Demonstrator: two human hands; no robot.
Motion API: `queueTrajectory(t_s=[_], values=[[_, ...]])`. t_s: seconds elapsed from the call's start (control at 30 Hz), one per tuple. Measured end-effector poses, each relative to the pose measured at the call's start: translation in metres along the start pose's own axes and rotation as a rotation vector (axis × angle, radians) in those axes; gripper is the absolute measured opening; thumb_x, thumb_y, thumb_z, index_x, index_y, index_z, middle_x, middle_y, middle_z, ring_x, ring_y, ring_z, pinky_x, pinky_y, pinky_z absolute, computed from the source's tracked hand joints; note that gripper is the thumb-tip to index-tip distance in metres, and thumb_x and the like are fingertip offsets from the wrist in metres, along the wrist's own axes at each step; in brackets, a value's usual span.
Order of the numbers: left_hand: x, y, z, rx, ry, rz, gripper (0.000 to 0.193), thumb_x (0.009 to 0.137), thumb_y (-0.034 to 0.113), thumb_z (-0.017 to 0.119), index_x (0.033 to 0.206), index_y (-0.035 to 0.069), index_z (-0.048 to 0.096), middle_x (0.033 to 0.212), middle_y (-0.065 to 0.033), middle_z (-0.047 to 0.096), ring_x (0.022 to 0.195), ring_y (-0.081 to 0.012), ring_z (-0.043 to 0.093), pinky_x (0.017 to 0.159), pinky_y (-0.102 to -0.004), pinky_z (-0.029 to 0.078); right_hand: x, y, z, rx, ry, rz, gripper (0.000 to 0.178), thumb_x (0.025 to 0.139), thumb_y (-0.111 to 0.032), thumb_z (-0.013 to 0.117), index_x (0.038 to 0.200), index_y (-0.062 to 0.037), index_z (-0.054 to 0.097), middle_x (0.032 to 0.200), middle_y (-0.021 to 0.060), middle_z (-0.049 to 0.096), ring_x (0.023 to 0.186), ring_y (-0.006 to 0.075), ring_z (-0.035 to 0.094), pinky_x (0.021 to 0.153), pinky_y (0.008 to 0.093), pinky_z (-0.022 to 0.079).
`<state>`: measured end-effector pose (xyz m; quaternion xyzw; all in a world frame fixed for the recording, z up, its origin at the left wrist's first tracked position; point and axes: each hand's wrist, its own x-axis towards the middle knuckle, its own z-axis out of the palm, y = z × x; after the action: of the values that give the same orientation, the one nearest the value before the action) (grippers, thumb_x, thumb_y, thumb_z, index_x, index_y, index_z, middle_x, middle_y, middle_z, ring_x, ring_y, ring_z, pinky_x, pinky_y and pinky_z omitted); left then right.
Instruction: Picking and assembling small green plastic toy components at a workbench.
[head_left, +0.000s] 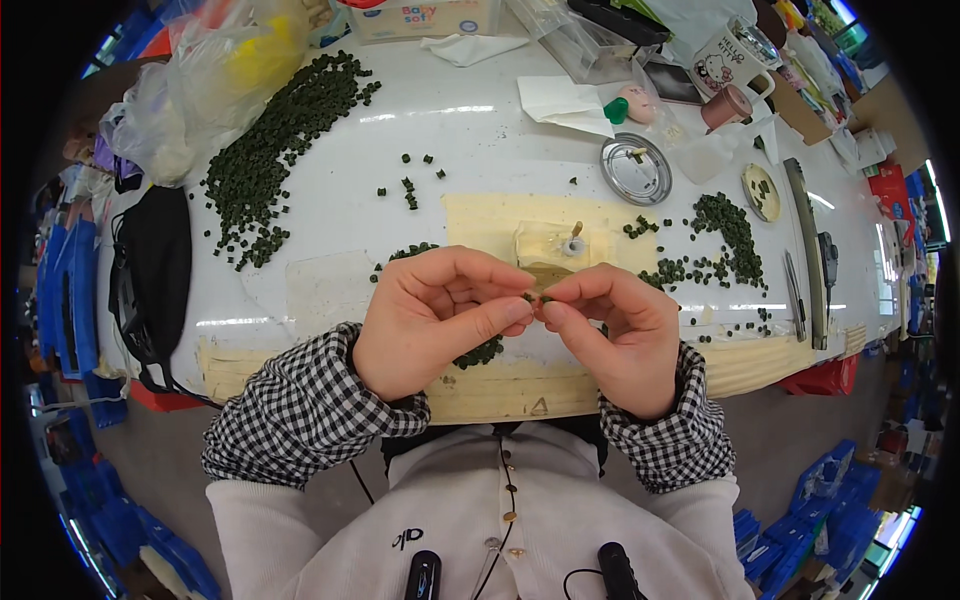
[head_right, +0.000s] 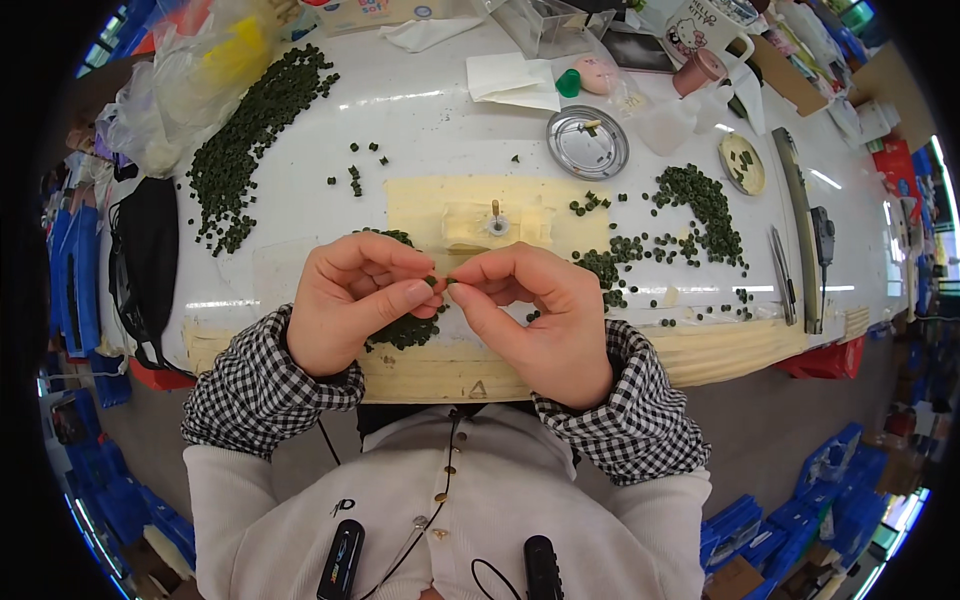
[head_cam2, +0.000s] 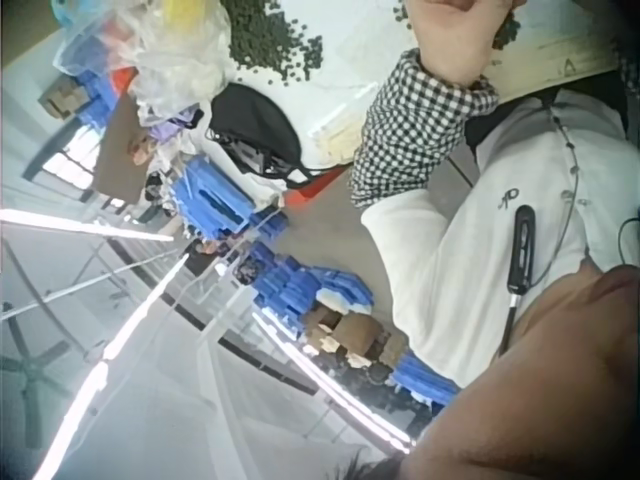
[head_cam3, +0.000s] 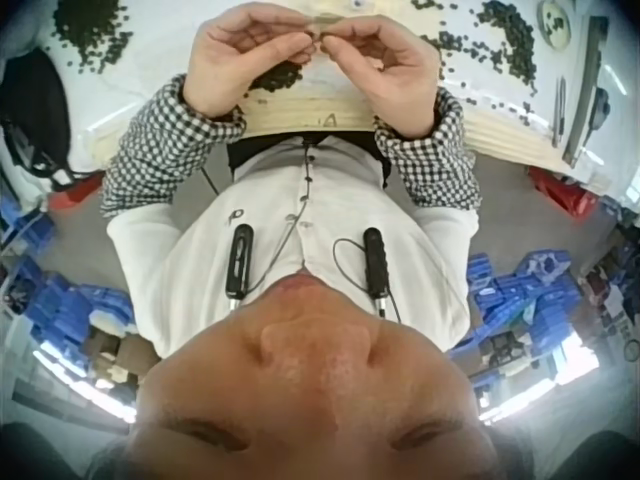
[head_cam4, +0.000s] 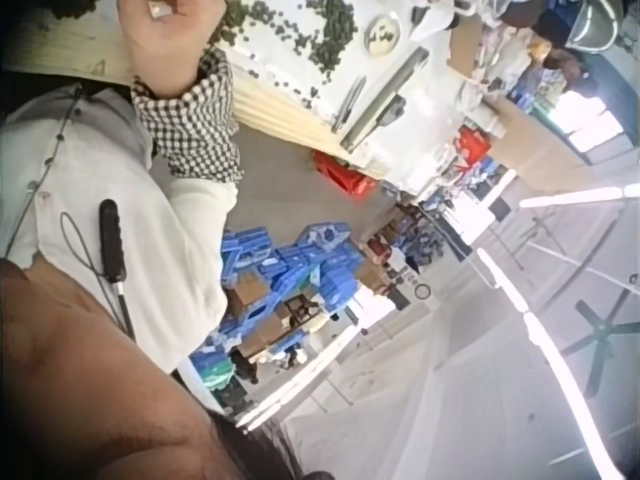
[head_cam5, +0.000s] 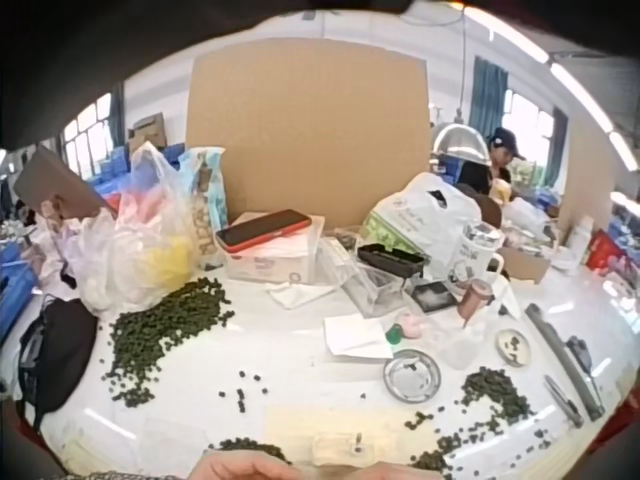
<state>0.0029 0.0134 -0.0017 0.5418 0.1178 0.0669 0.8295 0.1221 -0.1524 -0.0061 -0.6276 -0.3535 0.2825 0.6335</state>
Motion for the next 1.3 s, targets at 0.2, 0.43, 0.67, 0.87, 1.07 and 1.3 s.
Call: queueTrajectory(t_s=[0.2, 0.43, 0.67, 0.87, 1.07, 1.3], values=[[-0.0038, -0.0049, 0.0018, 0.104, 0.012, 0.115, 0.017, 0.085, -0.011, 0.062, 0.101, -0.006, 0.064, 0.098, -0.0136, 0.067, 0.091, -0.0169, 0.066, 0.083, -0.0277, 0.055, -0.0004, 0.0004, 0.0013, 0.005, 0.032, -0.011, 0.015, 0.084, 0.0, 0.066, 0.099, 0.0033, 0.065, 0.092, 0.0079, 0.069, 0.082, 0.011, 0.066, 0.076, 0.0243, 0.053], [-0.0047, -0.0042, 0.0011, 0.19, 0.003, 0.149, 0.019, 0.082, -0.014, 0.062, 0.099, -0.005, 0.065, 0.098, -0.0131, 0.066, 0.092, -0.0171, 0.066, 0.084, -0.0275, 0.055, -0.0019, 0.0009, 0.0034, 0.03, 0.013, 0.014, 0.015, 0.085, 0.0, 0.067, 0.1, 0.0039, 0.065, 0.093, 0.0085, 0.069, 0.083, 0.0114, 0.066, 0.077, 0.0244, 0.054], [-0.0046, -0.0024, 0.0001, 0.277, -0.003, 0.219, 0.019, 0.082, -0.014, 0.062, 0.099, -0.006, 0.065, 0.099, -0.0132, 0.065, 0.091, -0.0169, 0.065, 0.082, -0.0271, 0.055, -0.0028, -0.0012, 0.004, 0.106, -0.014, 0.002, 0.015, 0.088, 0.002, 0.061, 0.103, 0.0057, 0.064, 0.097, 0.0109, 0.067, 0.089, 0.0146, 0.066, 0.081, 0.0256, 0.053], [-0.004, -0.0013, 0.0029, 0.28, 0.065, 0.233, 0.019, 0.081, -0.013, 0.063, 0.099, -0.005, 0.067, 0.099, -0.0124, 0.065, 0.089, -0.016, 0.065, 0.079, -0.0258, 0.054, -0.0029, -0.0026, 0.0027, 0.092, -0.058, -0.001, 0.021, 0.09, 0.003, 0.057, 0.11, 0.0062, 0.063, 0.1, 0.014, 0.066, 0.093, 0.0171, 0.067, 0.083, 0.0268, 0.053], [-0.0037, -0.0004, 0.0007, 0.41, 0.069, 0.28, 0.02, 0.08, -0.013, 0.064, 0.098, -0.004, 0.068, 0.098, -0.012, 0.065, 0.087, -0.0149, 0.064, 0.076, -0.0246, 0.052, -0.0038, -0.0026, 0.0016, 0.118, -0.104, 0.033, 0.022, 0.091, 0.003, 0.056, 0.111, 0.0059, 0.063, 0.102, 0.0145, 0.066, 0.093, 0.0174, 0.067, 0.084, 0.027, 0.053], [-0.0033, -0.0015, -0.0046, 0.417, 0.029, 0.314, 0.021, 0.08, -0.012, 0.066, 0.099, -0.003, 0.068, 0.099, -0.0122, 0.065, 0.088, -0.0151, 0.063, 0.076, -0.0247, 0.051, -0.003, 0.0007, -0.0009, 0.034, -0.138, -0.045, 0.024, 0.088, 0.004, 0.059, 0.111, 0.0043, 0.065, 0.096, 0.0148, 0.069, 0.09, 0.0181, 0.067, 0.08, 0.0268, 0.052]])
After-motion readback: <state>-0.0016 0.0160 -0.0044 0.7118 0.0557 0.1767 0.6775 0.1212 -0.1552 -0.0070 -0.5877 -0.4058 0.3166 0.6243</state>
